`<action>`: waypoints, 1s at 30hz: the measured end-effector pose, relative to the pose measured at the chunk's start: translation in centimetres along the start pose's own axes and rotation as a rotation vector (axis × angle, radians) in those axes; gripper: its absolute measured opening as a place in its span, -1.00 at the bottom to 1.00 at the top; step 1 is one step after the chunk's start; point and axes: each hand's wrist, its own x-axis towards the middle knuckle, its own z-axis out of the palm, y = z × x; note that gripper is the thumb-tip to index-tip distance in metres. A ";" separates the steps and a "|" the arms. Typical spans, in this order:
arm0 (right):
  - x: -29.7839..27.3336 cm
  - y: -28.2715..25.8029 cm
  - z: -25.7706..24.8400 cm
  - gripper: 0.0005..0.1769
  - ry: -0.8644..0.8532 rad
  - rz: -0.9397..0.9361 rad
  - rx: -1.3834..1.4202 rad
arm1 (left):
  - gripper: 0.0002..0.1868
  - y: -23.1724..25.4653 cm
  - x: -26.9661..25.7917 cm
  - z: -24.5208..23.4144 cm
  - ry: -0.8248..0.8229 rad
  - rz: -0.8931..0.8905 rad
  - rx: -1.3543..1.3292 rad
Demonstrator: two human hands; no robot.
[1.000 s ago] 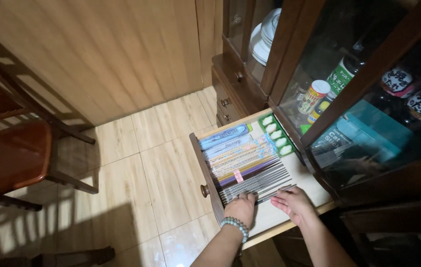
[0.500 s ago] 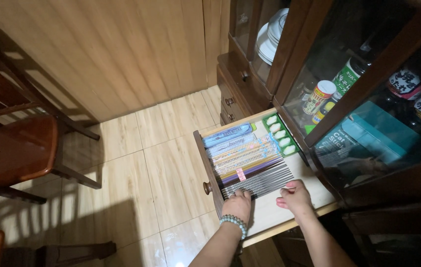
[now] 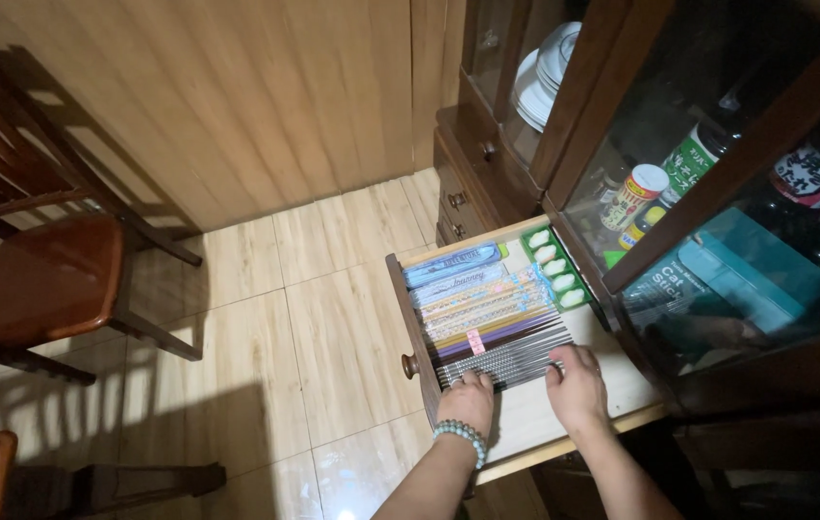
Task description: Organize several sets of chopsticks on a table and store them inside a cabinet drawer.
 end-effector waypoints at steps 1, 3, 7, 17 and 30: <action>-0.2 -0.6 -0.3 -0.75 -0.001 -0.002 0.000 | -0.61 0.0 -0.2 -0.1 0.001 -0.002 -0.001; -0.6 -2.0 -0.8 -0.72 0.007 -0.086 -0.081 | -0.63 0.0 -0.4 -0.5 0.042 0.031 0.010; -1.1 -3.4 -0.5 -0.72 -0.046 -0.092 -0.087 | -0.72 -0.1 -0.9 -0.8 0.091 0.030 -0.035; 0.6 -9.2 3.0 -0.74 -0.114 -0.279 0.144 | -0.79 -5.1 -2.7 -3.8 0.490 0.075 -0.417; -5.1 -29.8 12.9 -0.82 -0.523 -0.591 0.460 | -0.77 -23.1 -15.6 -4.2 0.939 -0.452 -0.673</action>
